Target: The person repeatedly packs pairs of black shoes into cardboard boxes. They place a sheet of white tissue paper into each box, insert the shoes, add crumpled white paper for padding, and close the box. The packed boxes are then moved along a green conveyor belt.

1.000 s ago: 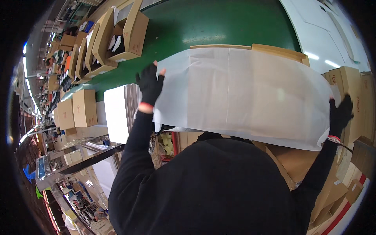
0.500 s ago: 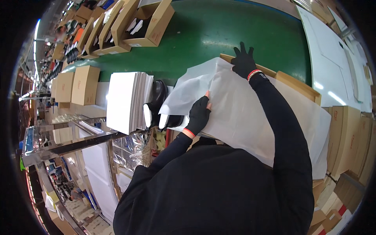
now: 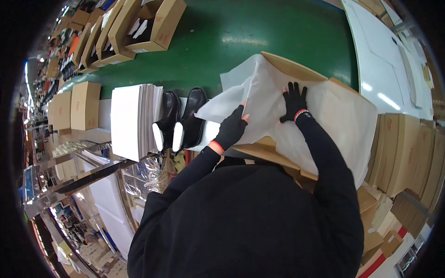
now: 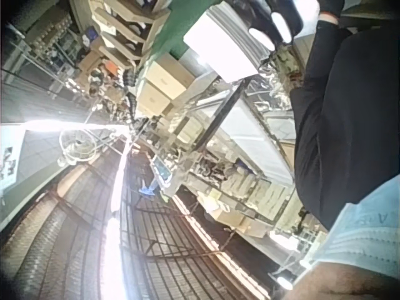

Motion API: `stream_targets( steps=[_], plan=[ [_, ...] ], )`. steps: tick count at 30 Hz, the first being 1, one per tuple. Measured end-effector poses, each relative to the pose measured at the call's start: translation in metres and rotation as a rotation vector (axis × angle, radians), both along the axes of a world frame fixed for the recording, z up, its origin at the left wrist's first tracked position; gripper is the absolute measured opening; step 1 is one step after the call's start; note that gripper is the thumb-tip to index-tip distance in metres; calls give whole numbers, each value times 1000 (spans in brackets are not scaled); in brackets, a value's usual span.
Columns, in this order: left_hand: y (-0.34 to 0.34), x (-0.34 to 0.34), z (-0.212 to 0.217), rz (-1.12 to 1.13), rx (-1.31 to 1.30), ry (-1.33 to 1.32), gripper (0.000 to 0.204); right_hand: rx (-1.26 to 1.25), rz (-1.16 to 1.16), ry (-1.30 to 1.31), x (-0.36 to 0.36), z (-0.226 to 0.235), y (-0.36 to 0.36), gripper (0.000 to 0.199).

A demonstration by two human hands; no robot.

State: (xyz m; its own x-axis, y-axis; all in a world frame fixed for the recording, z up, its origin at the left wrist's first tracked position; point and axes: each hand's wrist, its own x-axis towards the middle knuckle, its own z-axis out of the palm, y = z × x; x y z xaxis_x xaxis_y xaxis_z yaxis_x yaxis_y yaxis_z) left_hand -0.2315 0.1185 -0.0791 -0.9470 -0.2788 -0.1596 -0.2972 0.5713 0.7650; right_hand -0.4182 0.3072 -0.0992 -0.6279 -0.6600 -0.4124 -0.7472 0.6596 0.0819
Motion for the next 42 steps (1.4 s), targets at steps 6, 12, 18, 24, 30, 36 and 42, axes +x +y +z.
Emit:
stream_targets(
  steps=[6, 12, 18, 24, 30, 36, 42],
  plan=[
    [-34, 60, 48, 204, -7, 370, 41, -104, 41, 19, 47, 3, 19, 75],
    [-135, 202, 98, 527, -387, 57, 73, 148, 3, -98, 70, -12, 35, 147],
    [-164, 232, -27, 684, -235, 176, 56, 211, 38, -103, 78, 14, 12, 151],
    [-190, 171, 133, 907, -43, 447, 35, -526, -52, -278, 63, 41, 15, 108],
    [-115, 103, 253, 300, 494, 382, 34, -1104, 14, -1106, 90, 160, -44, 82],
    [-43, 31, 124, -1, 258, 210, 31, -919, -331, -1385, 92, 139, -12, 68],
    [-10, 38, 35, -182, -171, 71, 64, -1499, -1216, -1411, 84, 71, 49, 58]
  ],
)
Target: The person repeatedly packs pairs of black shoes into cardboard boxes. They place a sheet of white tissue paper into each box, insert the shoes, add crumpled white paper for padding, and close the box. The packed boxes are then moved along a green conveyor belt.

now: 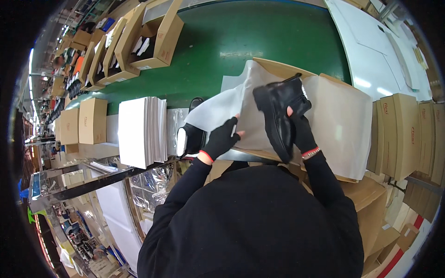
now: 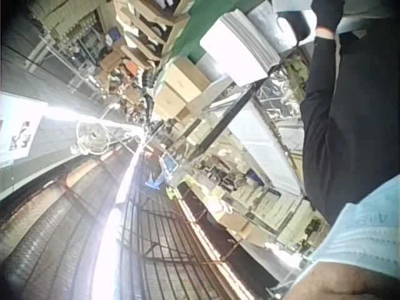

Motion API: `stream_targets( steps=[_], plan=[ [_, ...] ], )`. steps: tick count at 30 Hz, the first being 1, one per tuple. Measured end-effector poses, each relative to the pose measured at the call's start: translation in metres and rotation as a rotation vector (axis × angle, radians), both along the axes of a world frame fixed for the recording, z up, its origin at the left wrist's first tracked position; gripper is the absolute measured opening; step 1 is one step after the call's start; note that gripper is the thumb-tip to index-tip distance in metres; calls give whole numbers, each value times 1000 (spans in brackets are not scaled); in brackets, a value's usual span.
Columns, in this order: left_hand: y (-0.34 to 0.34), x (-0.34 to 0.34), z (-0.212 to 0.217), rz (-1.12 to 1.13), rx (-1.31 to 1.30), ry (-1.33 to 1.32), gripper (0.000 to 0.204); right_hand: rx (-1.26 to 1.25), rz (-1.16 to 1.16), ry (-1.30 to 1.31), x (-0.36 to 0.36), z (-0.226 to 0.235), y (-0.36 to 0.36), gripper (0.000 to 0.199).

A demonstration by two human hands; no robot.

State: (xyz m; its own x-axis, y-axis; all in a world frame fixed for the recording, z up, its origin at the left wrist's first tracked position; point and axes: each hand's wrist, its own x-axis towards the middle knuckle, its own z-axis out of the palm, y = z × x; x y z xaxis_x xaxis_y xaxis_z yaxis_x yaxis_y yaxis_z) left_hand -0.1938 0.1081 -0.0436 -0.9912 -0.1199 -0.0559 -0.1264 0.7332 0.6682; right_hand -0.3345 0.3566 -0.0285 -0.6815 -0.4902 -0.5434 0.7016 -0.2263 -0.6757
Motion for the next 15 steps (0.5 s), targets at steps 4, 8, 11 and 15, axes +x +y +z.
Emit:
stream_targets(
  steps=[4, 8, 11, 15],
  plan=[
    [21, -6, -12, -80, 67, -93, 73, 120, -308, -108, -28, -115, -8, 48],
    [19, -8, -19, -63, 111, -69, 72, -161, -340, -263, -41, -152, 6, 55],
    [19, 5, -18, -63, 191, -145, 73, -343, -295, -321, -30, -118, -19, 54],
    [26, 9, -15, -73, 182, -106, 72, -306, -339, -230, -33, -151, -59, 53]
  ],
)
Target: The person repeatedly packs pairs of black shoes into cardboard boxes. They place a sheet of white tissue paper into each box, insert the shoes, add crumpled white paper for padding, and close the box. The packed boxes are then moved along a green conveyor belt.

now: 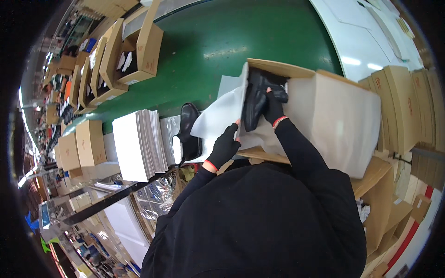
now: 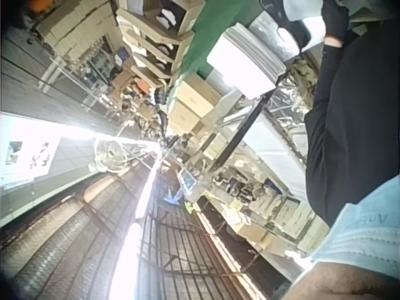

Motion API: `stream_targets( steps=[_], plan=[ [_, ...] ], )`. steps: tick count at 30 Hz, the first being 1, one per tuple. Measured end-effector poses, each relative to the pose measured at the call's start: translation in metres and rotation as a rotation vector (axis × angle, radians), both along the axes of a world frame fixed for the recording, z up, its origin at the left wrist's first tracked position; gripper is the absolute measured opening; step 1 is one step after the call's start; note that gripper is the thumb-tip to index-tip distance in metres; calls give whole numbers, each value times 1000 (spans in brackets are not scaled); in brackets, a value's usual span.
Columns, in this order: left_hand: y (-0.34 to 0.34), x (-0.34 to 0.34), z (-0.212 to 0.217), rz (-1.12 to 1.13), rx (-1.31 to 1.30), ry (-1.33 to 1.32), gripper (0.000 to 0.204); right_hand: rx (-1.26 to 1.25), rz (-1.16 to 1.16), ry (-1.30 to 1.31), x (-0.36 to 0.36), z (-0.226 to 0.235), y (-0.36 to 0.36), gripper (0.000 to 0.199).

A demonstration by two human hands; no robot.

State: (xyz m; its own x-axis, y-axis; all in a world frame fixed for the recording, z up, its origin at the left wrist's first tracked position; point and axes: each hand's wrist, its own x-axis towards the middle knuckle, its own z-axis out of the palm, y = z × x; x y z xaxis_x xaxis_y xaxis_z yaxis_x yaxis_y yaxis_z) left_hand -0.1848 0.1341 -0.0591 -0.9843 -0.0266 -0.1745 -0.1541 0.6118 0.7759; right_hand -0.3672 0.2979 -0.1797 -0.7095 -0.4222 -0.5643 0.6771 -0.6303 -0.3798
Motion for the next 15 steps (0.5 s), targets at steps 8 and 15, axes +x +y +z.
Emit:
stream_targets(
  steps=[8, 15],
  plan=[
    [0, 4, 16, 127, 137, 99, 60, 546, 58, 355, 47, 142, 108, 47],
    [67, -72, 109, 39, 174, 185, 36, 1534, -842, 623, 158, 258, 447, 20]
  ],
)
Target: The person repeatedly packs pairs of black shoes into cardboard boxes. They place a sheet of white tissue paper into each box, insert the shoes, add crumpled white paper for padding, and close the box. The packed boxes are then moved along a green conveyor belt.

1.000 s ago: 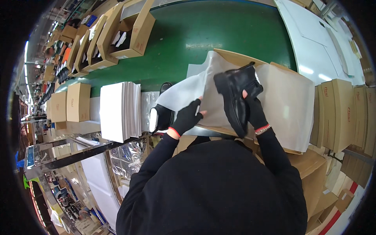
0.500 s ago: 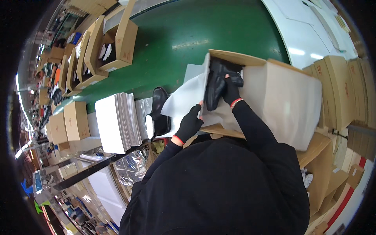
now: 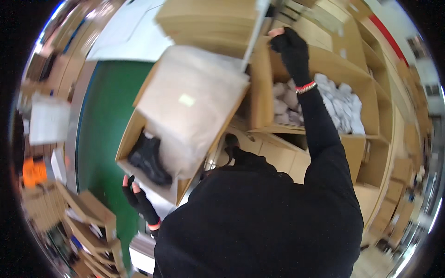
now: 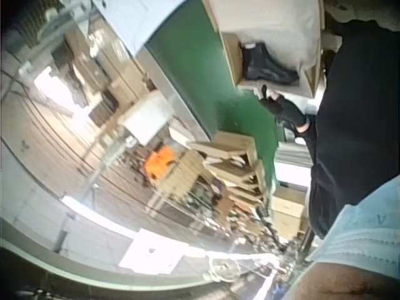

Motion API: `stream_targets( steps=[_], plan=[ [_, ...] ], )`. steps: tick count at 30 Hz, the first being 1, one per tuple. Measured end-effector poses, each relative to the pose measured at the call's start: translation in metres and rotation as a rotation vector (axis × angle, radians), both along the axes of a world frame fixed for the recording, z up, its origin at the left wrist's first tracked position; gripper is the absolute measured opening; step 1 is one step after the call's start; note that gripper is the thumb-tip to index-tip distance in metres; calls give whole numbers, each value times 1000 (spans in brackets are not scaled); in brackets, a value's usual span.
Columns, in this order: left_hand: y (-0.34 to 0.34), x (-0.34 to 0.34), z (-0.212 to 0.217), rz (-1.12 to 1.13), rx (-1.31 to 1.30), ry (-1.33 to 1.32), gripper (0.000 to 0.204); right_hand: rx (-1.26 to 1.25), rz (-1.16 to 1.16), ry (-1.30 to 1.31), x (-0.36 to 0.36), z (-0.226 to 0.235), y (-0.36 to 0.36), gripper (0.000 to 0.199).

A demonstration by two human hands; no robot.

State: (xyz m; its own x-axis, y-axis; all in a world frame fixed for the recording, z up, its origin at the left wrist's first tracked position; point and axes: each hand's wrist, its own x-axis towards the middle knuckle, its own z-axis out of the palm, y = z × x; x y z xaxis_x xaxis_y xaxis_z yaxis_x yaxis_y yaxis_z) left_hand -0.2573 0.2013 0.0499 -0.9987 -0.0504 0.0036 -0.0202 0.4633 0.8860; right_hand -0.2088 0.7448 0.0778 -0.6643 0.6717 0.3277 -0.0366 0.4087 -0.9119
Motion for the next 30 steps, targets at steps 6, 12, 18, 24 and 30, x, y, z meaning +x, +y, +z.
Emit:
stream_targets(
  steps=[6, 12, 18, 24, 30],
  plan=[
    [117, -20, 1, -417, -138, 219, 19, 673, -48, -1113, 185, -129, 185, 33],
    [161, -11, -8, -552, -131, 98, 18, 365, -177, -1843, 223, -184, 176, 63],
    [201, -9, -1, -612, -159, 26, 17, 552, -188, -1798, 290, -248, 208, 75],
    [208, -21, 13, -615, -131, 30, 19, 132, -41, -1105, 270, -134, 245, 90],
    [233, -23, 37, -856, 294, 36, 92, -81, 284, -319, 104, 9, 28, 93]
  ],
)
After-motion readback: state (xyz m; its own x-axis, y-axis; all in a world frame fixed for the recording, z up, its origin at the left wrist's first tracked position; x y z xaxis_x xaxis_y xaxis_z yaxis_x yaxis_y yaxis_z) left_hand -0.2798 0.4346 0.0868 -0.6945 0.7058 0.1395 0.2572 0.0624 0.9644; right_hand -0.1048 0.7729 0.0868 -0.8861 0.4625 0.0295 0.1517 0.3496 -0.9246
